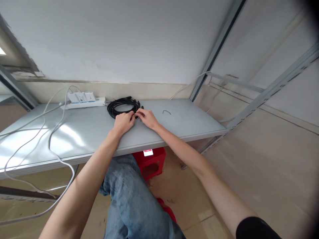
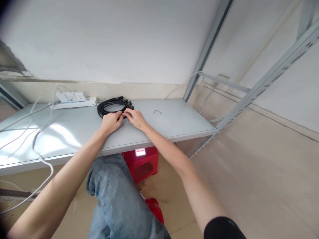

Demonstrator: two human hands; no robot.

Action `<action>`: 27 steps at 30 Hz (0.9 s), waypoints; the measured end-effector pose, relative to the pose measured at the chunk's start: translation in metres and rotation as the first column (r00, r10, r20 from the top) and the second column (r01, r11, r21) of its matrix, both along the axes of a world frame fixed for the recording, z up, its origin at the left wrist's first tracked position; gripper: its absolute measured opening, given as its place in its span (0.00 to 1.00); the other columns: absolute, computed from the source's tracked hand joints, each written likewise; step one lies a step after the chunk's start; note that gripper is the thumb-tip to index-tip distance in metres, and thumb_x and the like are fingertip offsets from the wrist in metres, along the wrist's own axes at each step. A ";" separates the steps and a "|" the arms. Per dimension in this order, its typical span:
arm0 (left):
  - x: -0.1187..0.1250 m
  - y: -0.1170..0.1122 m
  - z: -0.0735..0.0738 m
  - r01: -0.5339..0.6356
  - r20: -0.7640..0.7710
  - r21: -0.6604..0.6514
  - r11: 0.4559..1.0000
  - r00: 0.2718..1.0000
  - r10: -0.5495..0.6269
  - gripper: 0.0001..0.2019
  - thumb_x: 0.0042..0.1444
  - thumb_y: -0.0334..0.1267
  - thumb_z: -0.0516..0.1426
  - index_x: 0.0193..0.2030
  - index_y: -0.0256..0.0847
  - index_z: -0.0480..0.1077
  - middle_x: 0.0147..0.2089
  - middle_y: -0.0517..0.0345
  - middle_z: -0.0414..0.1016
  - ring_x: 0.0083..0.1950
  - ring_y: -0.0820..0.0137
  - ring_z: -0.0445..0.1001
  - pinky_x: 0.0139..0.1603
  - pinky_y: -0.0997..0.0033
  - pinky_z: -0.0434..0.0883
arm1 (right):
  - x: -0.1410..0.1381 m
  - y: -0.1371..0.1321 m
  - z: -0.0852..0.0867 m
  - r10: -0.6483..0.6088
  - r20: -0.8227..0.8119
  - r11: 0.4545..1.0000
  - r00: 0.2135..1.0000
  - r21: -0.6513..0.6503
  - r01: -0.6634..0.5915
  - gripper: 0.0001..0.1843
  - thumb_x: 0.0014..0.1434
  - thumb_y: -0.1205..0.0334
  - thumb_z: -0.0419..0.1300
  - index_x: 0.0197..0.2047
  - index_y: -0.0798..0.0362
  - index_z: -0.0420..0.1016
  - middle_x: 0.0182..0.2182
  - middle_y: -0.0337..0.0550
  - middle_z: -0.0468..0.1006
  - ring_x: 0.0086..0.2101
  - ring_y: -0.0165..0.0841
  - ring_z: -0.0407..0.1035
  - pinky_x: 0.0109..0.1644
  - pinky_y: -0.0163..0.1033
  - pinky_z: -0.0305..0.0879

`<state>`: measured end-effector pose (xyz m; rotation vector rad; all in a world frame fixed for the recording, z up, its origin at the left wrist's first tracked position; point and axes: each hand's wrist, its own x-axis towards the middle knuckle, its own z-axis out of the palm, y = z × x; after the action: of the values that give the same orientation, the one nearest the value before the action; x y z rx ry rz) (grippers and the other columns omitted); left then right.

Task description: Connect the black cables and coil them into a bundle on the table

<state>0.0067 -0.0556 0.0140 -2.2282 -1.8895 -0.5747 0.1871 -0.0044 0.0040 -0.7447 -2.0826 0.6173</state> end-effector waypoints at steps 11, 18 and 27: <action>-0.002 0.001 -0.002 -0.043 0.011 0.045 0.998 0.999 0.043 0.26 0.73 0.51 0.41 0.49 0.43 0.78 0.42 0.41 0.84 0.45 0.51 0.82 0.41 0.62 0.66 | -0.004 0.004 0.000 0.039 -0.049 0.999 0.998 -0.006 -0.039 0.10 0.62 0.54 0.66 0.38 0.52 0.77 0.33 0.41 0.80 0.33 0.33 0.72 0.45 0.40 0.69; 0.001 0.000 0.001 -0.036 0.003 0.023 0.999 0.999 0.036 0.26 0.73 0.49 0.41 0.50 0.41 0.79 0.43 0.41 0.84 0.46 0.52 0.82 0.42 0.61 0.67 | -0.001 0.008 -0.003 0.072 -0.032 0.995 0.997 0.066 -0.070 0.19 0.62 0.57 0.68 0.55 0.51 0.78 0.33 0.38 0.77 0.32 0.32 0.69 0.45 0.40 0.69; 0.001 -0.002 0.003 0.013 -0.009 -0.001 1.000 1.000 -0.013 0.23 0.71 0.46 0.45 0.48 0.41 0.81 0.46 0.40 0.84 0.49 0.50 0.82 0.44 0.59 0.69 | -0.005 0.003 0.002 0.000 -0.179 0.999 0.984 0.046 0.008 0.17 0.62 0.45 0.68 0.41 0.49 0.87 0.35 0.44 0.81 0.35 0.35 0.72 0.41 0.41 0.70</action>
<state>0.0077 -0.0573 0.0172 -2.2414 -1.8729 -0.5656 0.1820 -0.0010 0.0062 -0.6424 -1.9229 0.6088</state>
